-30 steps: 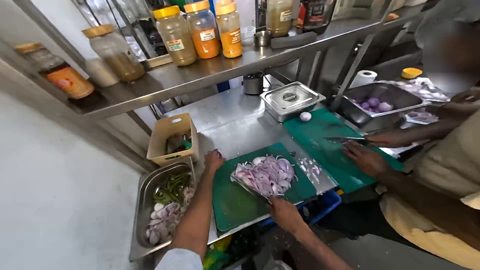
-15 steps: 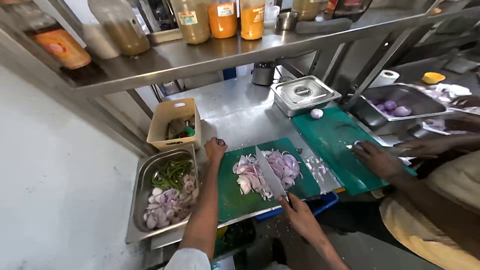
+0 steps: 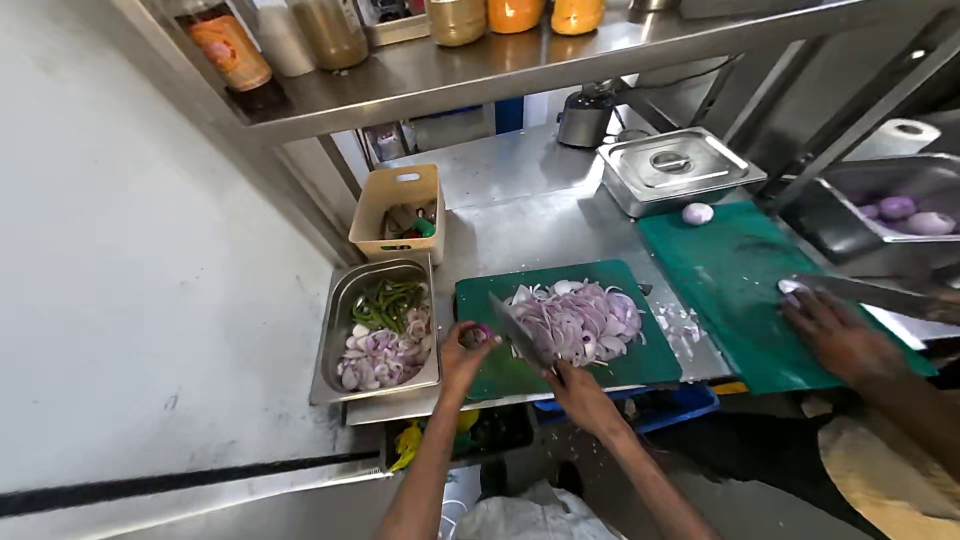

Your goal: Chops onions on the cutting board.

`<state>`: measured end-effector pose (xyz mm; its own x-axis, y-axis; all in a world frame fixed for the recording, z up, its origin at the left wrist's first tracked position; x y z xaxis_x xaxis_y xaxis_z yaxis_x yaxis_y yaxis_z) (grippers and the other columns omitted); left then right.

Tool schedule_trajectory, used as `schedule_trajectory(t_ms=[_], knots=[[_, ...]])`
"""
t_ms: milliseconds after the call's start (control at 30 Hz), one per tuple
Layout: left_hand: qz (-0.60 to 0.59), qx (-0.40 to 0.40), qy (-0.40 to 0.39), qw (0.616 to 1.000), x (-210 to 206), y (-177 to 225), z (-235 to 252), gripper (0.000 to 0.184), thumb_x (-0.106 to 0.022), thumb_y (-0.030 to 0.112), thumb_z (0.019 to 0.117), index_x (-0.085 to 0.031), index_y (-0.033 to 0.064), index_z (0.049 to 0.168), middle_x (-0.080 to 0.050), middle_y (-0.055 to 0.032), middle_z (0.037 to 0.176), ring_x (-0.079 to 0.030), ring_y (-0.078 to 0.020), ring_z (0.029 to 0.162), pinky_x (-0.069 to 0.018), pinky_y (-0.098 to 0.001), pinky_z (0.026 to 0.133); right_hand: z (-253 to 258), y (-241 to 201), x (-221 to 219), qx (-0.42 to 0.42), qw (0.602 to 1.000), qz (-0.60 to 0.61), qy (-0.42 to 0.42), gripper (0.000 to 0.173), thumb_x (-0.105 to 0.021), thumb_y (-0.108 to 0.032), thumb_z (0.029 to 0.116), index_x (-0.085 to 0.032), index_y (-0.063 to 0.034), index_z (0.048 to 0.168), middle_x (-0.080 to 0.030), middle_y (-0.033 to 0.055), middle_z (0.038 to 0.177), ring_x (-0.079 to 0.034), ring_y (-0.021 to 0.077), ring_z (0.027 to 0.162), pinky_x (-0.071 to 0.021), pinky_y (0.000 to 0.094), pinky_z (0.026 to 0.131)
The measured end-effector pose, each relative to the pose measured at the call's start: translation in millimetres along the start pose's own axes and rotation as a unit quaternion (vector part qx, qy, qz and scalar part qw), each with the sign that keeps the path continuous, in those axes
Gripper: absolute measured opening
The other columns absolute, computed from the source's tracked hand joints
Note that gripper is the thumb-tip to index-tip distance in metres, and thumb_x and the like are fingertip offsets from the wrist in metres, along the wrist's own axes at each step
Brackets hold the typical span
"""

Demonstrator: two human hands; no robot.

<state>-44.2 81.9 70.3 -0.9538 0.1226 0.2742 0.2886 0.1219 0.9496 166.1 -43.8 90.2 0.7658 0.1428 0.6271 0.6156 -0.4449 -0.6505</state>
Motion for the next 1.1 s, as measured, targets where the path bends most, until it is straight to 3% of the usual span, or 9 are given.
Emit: schedule_trajectory(t_ms=[100,300,467,533,600,733,867,967,1100], knots=[[-0.302,0.071,-0.051,0.949,-8,-2,-11,0.047,-0.071,0.015,0.0965,-0.054,-0.0017,0.137,-0.067,-0.0201,0.115,-0.069,-0.0283,0.093,-0.0608,-0.0437,0.083,0,-2,-7,0.023,0.996,0.079,0.023,0.045,-0.044,-0.043,0.1089,-0.061,-0.0055,0.126,-0.063,0.0112,0.086,-0.064,0.0256,0.074,-0.0558,0.0481,0.072],[-0.409,0.11,-0.135,0.896,-13,9,-39,0.047,-0.035,0.038,0.1122,-0.049,0.002,0.141,-0.066,-0.0227,0.12,-0.071,-0.0293,0.095,-0.0605,-0.0408,0.086,0,8,-18,0.014,0.984,0.178,0.008,0.044,-0.046,-0.046,0.1079,-0.06,-0.0082,0.125,-0.06,0.0074,0.077,-0.059,0.0203,0.058,-0.0541,0.0405,0.055],[-0.392,0.092,-0.161,0.901,-11,19,-50,0.065,-0.019,0.051,0.1112,-0.053,0.0072,0.145,-0.069,-0.0218,0.107,-0.069,-0.0246,0.078,-0.0602,-0.034,0.069,-14,-2,-4,0.017,0.97,0.244,0.014,0.043,-0.048,-0.045,0.1082,-0.061,-0.0079,0.124,-0.061,0.0059,0.072,-0.057,0.0189,0.052,-0.0525,0.036,0.048],[-0.286,0.053,-0.134,0.947,-10,16,-46,0.057,-0.023,0.044,0.1129,-0.057,0.0069,0.142,-0.07,-0.0165,0.106,-0.068,-0.0208,0.076,-0.0584,-0.0318,0.065,-14,-5,0,0.02,0.97,0.242,0.017,0.041,-0.047,-0.045,0.1086,-0.06,-0.0082,0.122,-0.06,0.0058,0.07,-0.058,0.019,0.051,-0.0532,0.0361,0.048],[-0.042,-0.057,-0.091,0.993,-9,10,-36,0.04,-0.046,0.034,0.1098,-0.061,0.0122,0.139,-0.069,-0.0077,0.12,-0.068,-0.0157,0.093,-0.0592,-0.0322,0.08,-12,-5,-1,0.021,0.981,0.193,0.018,0.04,-0.047,-0.044,0.1084,-0.059,-0.0088,0.123,-0.06,0.0063,0.073,-0.06,0.0198,0.055,-0.0549,0.0384,0.052],[0.329,-0.187,-0.042,0.925,-21,-23,-14,0.071,-0.077,0.061,0.0834,-0.063,0.0237,0.142,-0.066,-0.0115,0.133,-0.056,-0.0344,0.13,-0.0456,-0.054,0.11,-10,-1,-7,-0.021,1.0,0.012,0.008,0.037,-0.055,-0.04,0.1043,-0.062,-0.0066,0.119,-0.066,0.0124,0.092,-0.067,0.0279,0.082,-0.0563,0.0492,0.078],[0.266,-0.16,-0.058,0.949,-1,-27,-19,0.103,-0.088,0.062,0.0696,-0.047,0.0198,0.155,-0.054,-0.0079,0.151,-0.046,-0.0311,0.143,-0.0409,-0.0514,0.117,-18,-1,-13,-0.032,0.998,-0.045,-0.022,0.04,-0.051,-0.041,0.1066,-0.061,-0.0049,0.122,-0.068,0.0159,0.097,-0.071,0.031,0.085,-0.0592,0.0512,0.079],[0.205,-0.177,-0.071,0.96,9,-28,-25,0.073,-0.089,0.048,0.0758,-0.064,0.0169,0.137,-0.059,-0.0081,0.142,-0.055,-0.0246,0.133,-0.0541,-0.0441,0.104,-28,-16,-7,-0.027,0.991,-0.124,-0.038,0.04,-0.048,-0.039,0.108,-0.059,-0.0047,0.125,-0.068,0.0187,0.103,-0.069,0.0359,0.099,-0.0558,0.0545,0.087],[0.216,-0.251,-0.075,0.941,5,-24,-24,0.033,-0.086,0.026,0.0831,-0.074,0.0112,0.11,-0.069,-0.0066,0.122,-0.062,-0.0207,0.122,-0.0535,-0.0411,0.105,-41,-42,3,-0.023,0.969,-0.238,-0.064,0.039,-0.043,-0.038,0.1095,-0.058,-0.0063,0.127,-0.069,0.0209,0.107,-0.069,0.0403,0.105,-0.0553,0.0574,0.088]])
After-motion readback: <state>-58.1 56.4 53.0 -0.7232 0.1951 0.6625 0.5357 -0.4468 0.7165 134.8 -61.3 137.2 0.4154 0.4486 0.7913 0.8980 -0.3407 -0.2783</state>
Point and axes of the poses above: each hand's wrist, its own z-axis towards the middle knuckle, its own x-axis out of the back of the hand, y = z × x, the point moved 5 cm from there along z, towards the middle knuckle
